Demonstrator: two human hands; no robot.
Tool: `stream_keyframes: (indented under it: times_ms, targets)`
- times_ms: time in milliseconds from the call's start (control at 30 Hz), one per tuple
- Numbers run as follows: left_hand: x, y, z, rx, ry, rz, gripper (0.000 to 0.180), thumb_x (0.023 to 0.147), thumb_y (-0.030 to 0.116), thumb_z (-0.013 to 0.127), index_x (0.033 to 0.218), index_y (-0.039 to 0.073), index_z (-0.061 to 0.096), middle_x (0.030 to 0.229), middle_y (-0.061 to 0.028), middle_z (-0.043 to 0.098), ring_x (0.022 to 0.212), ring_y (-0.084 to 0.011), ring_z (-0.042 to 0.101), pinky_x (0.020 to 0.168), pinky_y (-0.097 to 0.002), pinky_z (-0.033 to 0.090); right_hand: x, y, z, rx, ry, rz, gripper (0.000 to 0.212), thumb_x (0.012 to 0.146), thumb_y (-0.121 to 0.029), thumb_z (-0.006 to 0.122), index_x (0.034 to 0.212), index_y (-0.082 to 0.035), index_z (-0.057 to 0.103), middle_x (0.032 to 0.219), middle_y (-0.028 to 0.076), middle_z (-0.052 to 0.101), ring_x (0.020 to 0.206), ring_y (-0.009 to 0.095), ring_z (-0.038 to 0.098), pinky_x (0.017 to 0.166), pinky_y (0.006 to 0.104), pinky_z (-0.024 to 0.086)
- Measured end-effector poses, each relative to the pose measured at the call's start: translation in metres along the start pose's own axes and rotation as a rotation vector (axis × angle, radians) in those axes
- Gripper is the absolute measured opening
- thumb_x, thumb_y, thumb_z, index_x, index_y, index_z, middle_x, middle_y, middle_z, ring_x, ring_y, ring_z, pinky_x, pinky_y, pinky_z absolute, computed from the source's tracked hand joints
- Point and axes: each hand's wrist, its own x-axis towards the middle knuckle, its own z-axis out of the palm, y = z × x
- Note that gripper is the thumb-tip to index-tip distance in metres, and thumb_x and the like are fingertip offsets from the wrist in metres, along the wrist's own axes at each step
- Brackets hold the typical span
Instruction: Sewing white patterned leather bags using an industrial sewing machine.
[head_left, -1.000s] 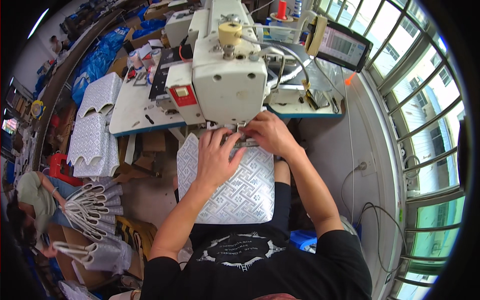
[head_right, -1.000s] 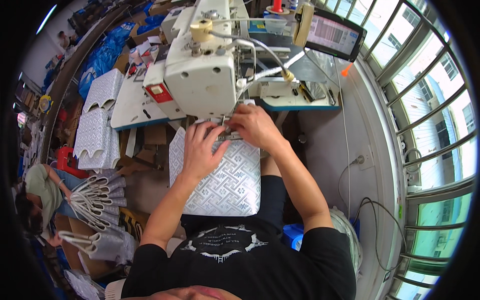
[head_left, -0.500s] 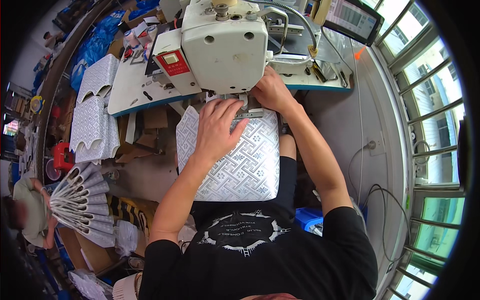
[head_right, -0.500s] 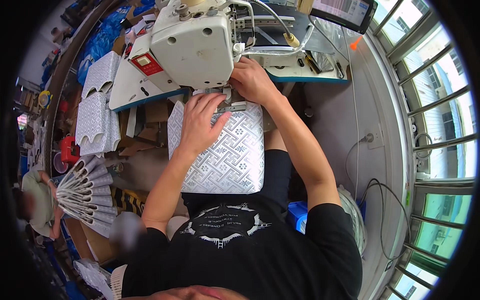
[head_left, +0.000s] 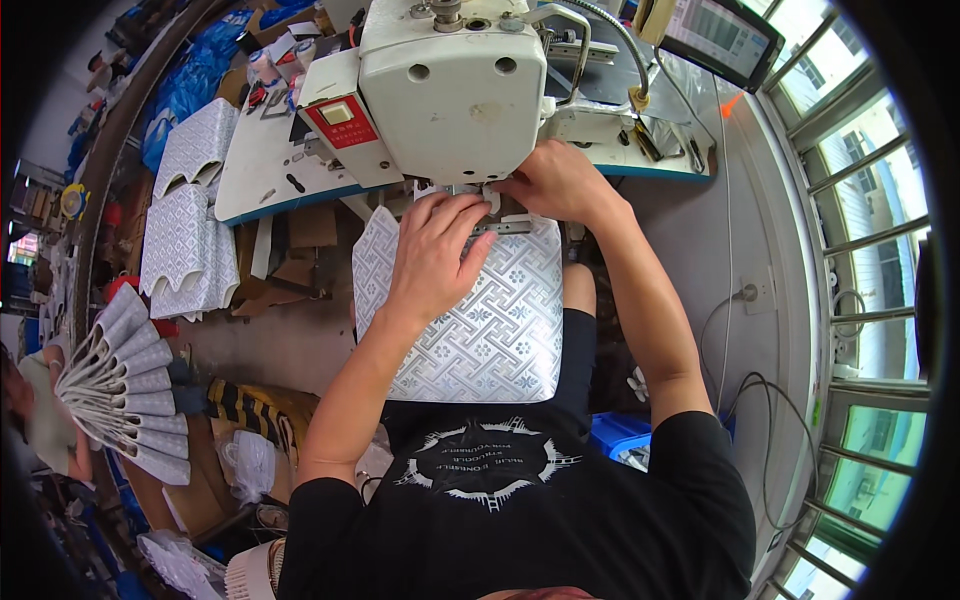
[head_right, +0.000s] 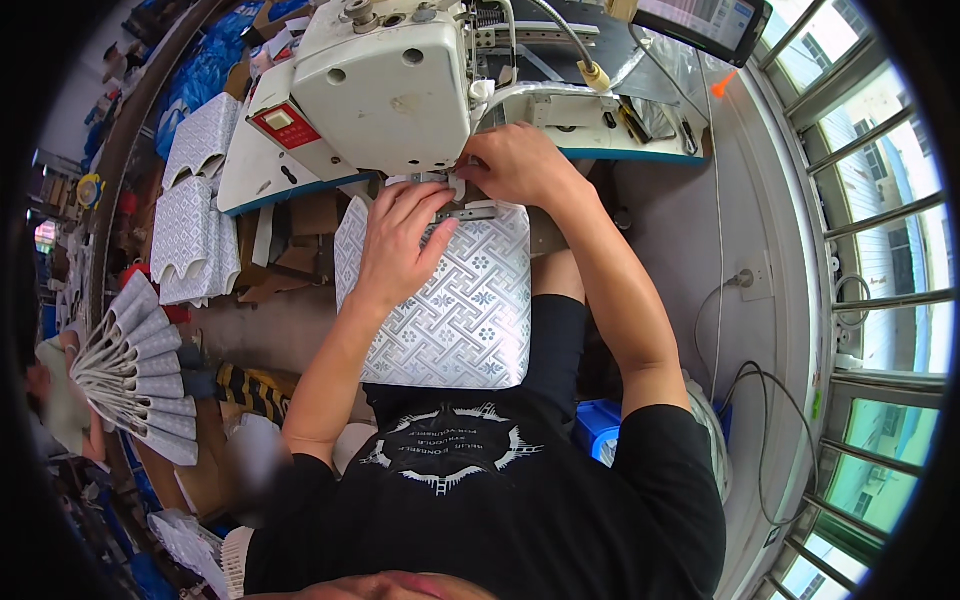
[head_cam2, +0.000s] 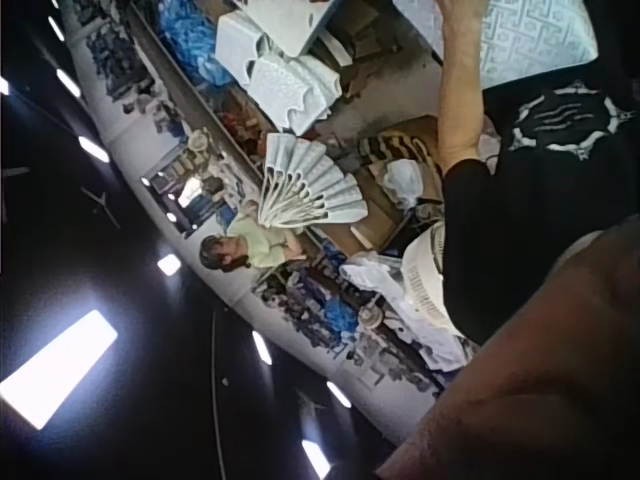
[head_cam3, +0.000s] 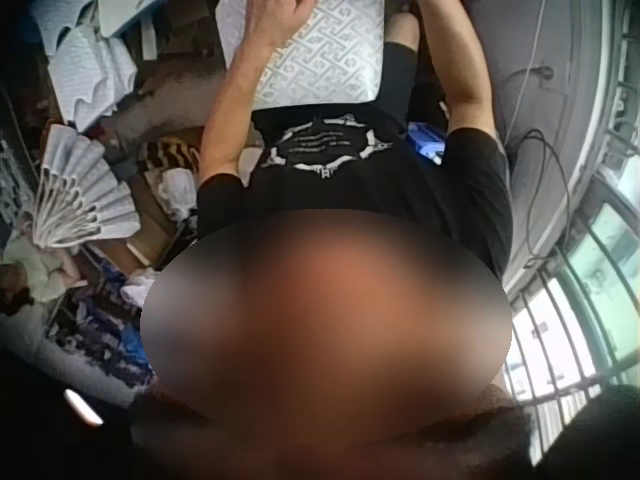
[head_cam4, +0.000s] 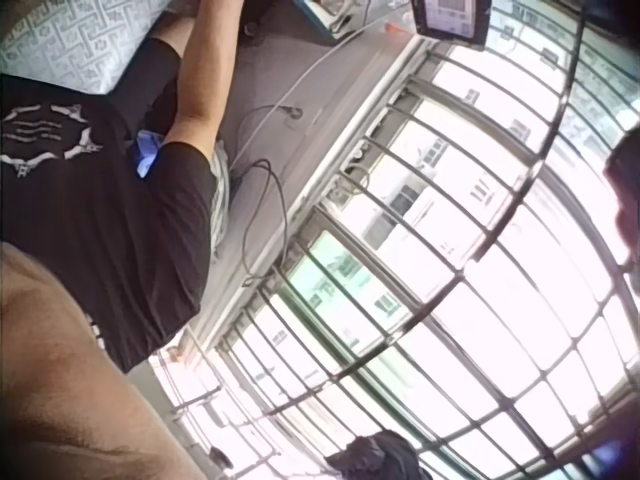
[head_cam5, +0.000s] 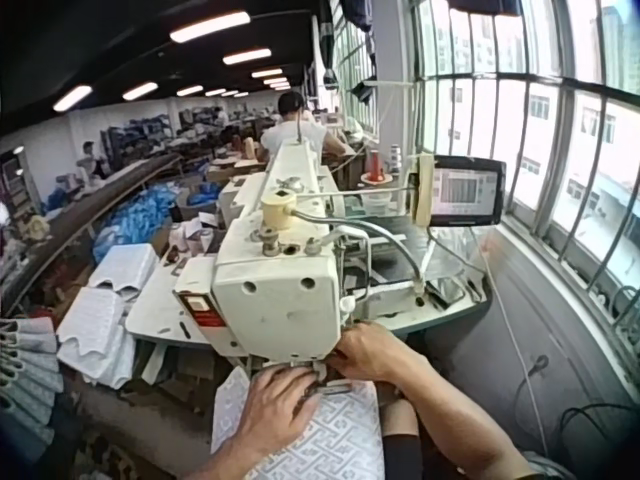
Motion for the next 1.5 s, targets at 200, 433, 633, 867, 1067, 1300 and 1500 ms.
stream_keyframes:
  times_ms: [200,433,633,867,1067,1300,1500]
  targets:
    - [0.002,0.003,-0.001,-0.015,0.015,0.007,0.031,0.094,0.020,0.072,0.119,0.003,0.070,0.125,-0.0117,0.068,0.117,-0.0356,0.058,0.104,-0.0458,0.046,0.000,0.014,0.015,0.014,0.142,-0.135,0.020,0.086,-0.011,0.071,0.105,-0.007,0.074,0.099,0.015,0.072,0.095,0.038,0.068,0.082,0.0478,0.055]
    - [0.017,0.006,0.011,0.213,0.129,0.003,0.026,0.090,0.015,0.073,0.115,0.007,0.072,0.099,-0.0080,0.073,0.094,-0.0265,0.069,0.088,-0.0421,0.052,0.005,0.024,0.017,0.002,0.196,-0.299,0.036,0.078,0.001,0.074,0.113,-0.007,0.071,0.109,0.015,0.072,0.110,0.041,0.064,0.094,0.0477,0.054]
    - [0.028,-0.008,0.019,0.263,0.132,0.070,0.018,0.087,0.011,0.073,0.105,0.009,0.073,0.080,-0.0043,0.071,0.079,-0.0236,0.071,0.076,-0.0402,0.056,0.009,0.032,0.015,-0.147,0.266,-0.533,0.029,0.081,-0.005,0.074,0.109,-0.012,0.073,0.104,0.006,0.070,0.106,0.031,0.064,0.094,0.0445,0.049]
    - [0.023,-0.004,0.000,0.156,-0.054,0.047,0.016,0.090,0.009,0.069,0.104,0.008,0.076,0.086,-0.0075,0.073,0.083,-0.0289,0.070,0.076,-0.0426,0.056,0.010,0.034,0.016,-0.216,0.201,-0.456,0.024,0.082,-0.011,0.073,0.105,-0.015,0.077,0.109,0.003,0.073,0.107,0.029,0.066,0.096,0.0433,0.051]
    - [0.016,-0.003,-0.011,0.056,-0.104,0.033,0.024,0.089,0.006,0.065,0.110,0.007,0.077,0.088,-0.0095,0.066,0.088,-0.0302,0.065,0.080,-0.0425,0.054,0.010,0.013,0.001,-0.024,-0.105,-0.009,0.020,0.086,-0.018,0.070,0.103,-0.014,0.079,0.101,0.008,0.078,0.095,0.031,0.073,0.084,0.0426,0.057]
    - [0.010,-0.001,-0.014,0.045,-0.163,-0.012,0.028,0.089,0.011,0.065,0.113,0.006,0.076,0.096,-0.0088,0.063,0.098,-0.0295,0.062,0.090,-0.0448,0.050,0.018,0.024,0.019,0.156,-0.031,0.051,0.023,0.085,-0.020,0.071,0.106,-0.012,0.079,0.089,0.014,0.077,0.083,0.035,0.074,0.077,0.0437,0.059]
    - [-0.001,-0.006,-0.011,-0.034,-0.079,-0.071,0.032,0.091,0.015,0.066,0.121,0.005,0.072,0.111,-0.0083,0.065,0.111,-0.0345,0.058,0.098,-0.0486,0.046,0.024,0.029,0.032,0.224,-0.021,0.028,0.027,0.083,-0.020,0.075,0.108,-0.010,0.078,0.087,0.016,0.077,0.082,0.037,0.074,0.077,0.0452,0.059]
